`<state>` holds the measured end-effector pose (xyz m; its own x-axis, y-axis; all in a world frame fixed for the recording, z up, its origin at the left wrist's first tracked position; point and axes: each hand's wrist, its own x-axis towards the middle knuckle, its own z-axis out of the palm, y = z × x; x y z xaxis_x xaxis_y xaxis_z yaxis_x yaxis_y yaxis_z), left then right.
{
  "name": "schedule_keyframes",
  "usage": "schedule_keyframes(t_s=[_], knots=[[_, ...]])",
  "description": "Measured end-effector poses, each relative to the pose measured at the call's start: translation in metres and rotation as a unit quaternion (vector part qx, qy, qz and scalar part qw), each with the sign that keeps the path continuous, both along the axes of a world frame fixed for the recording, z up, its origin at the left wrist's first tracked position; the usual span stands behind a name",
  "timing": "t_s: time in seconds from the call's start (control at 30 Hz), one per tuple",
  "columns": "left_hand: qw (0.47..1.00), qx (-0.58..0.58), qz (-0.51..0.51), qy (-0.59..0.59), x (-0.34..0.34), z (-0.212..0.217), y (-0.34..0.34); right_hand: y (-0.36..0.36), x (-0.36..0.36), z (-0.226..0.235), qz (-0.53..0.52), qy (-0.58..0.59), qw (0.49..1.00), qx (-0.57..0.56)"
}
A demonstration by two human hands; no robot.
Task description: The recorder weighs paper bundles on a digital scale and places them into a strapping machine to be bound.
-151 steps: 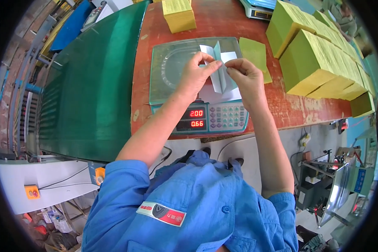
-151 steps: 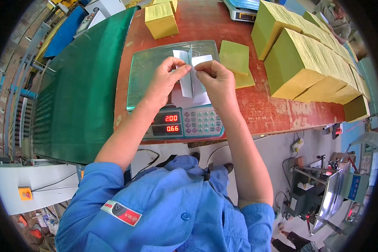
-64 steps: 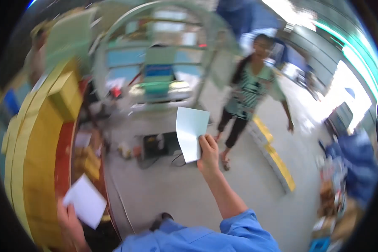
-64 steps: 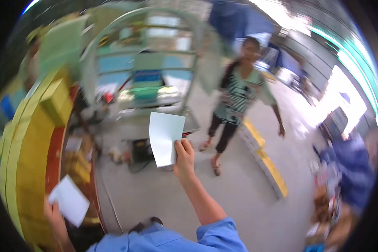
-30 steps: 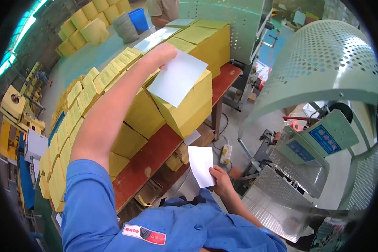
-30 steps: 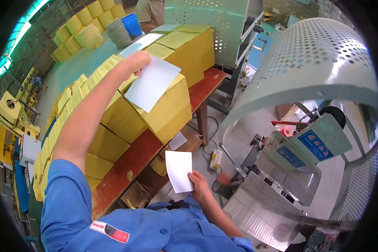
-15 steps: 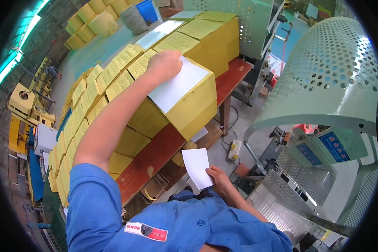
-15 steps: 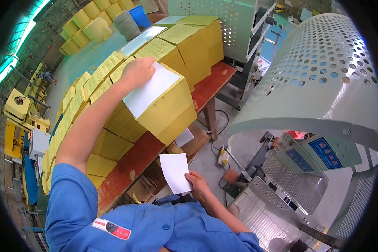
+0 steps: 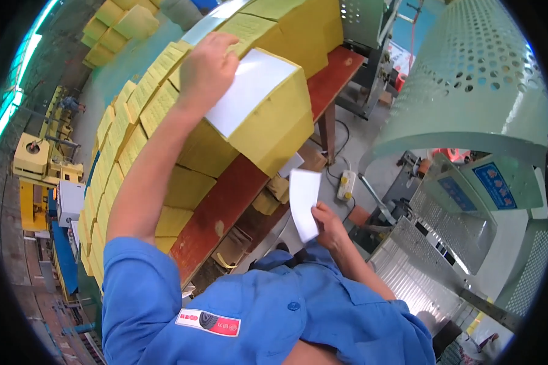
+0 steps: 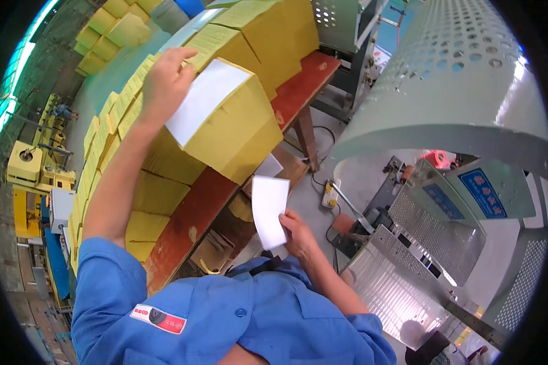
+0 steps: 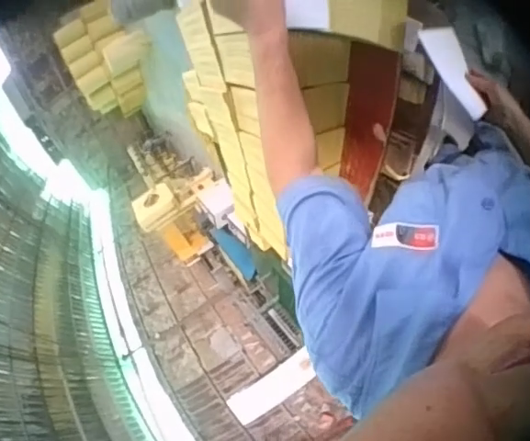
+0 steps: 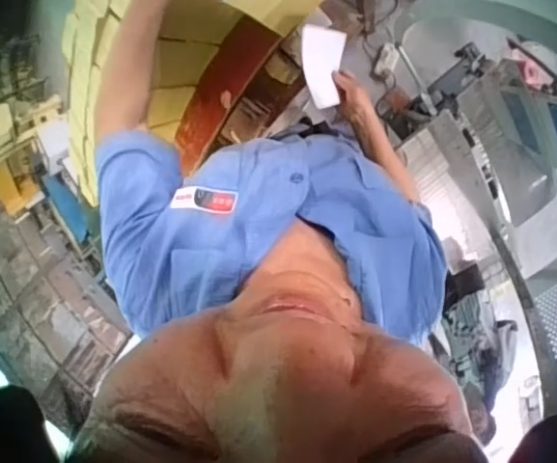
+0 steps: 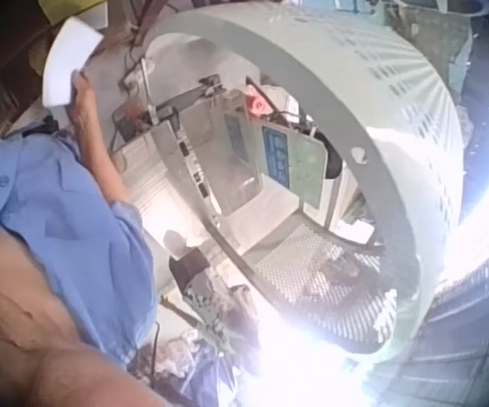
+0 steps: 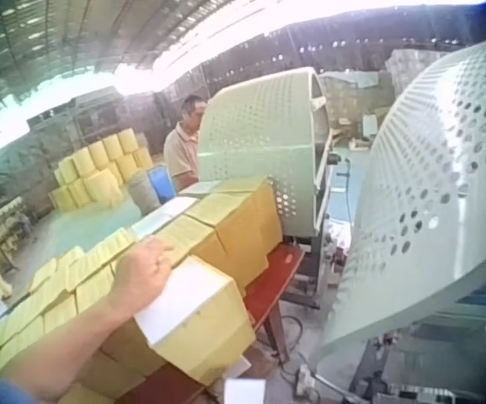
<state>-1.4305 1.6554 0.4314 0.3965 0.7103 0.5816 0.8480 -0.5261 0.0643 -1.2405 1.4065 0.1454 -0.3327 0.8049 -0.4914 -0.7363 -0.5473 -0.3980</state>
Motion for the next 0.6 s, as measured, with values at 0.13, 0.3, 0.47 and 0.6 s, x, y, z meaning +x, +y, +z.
schedule_keyframes(t_s=[0.13,0.3,0.47,0.6], knots=[[0.988,-0.073,-0.136,0.012,-0.003,-0.003,-0.016,0.040,0.003,-0.014,-0.114,0.172,0.973,0.100],[0.981,-0.106,-0.165,0.010,0.006,-0.036,-0.030,0.109,-0.011,0.009,-0.130,0.142,0.979,0.070],[0.984,-0.123,-0.128,-0.007,0.005,-0.040,-0.037,0.127,-0.039,0.035,-0.146,0.040,0.988,0.042],[0.977,-0.176,-0.114,-0.034,0.001,-0.038,-0.033,0.122,-0.056,0.057,-0.147,-0.037,0.983,0.104]])
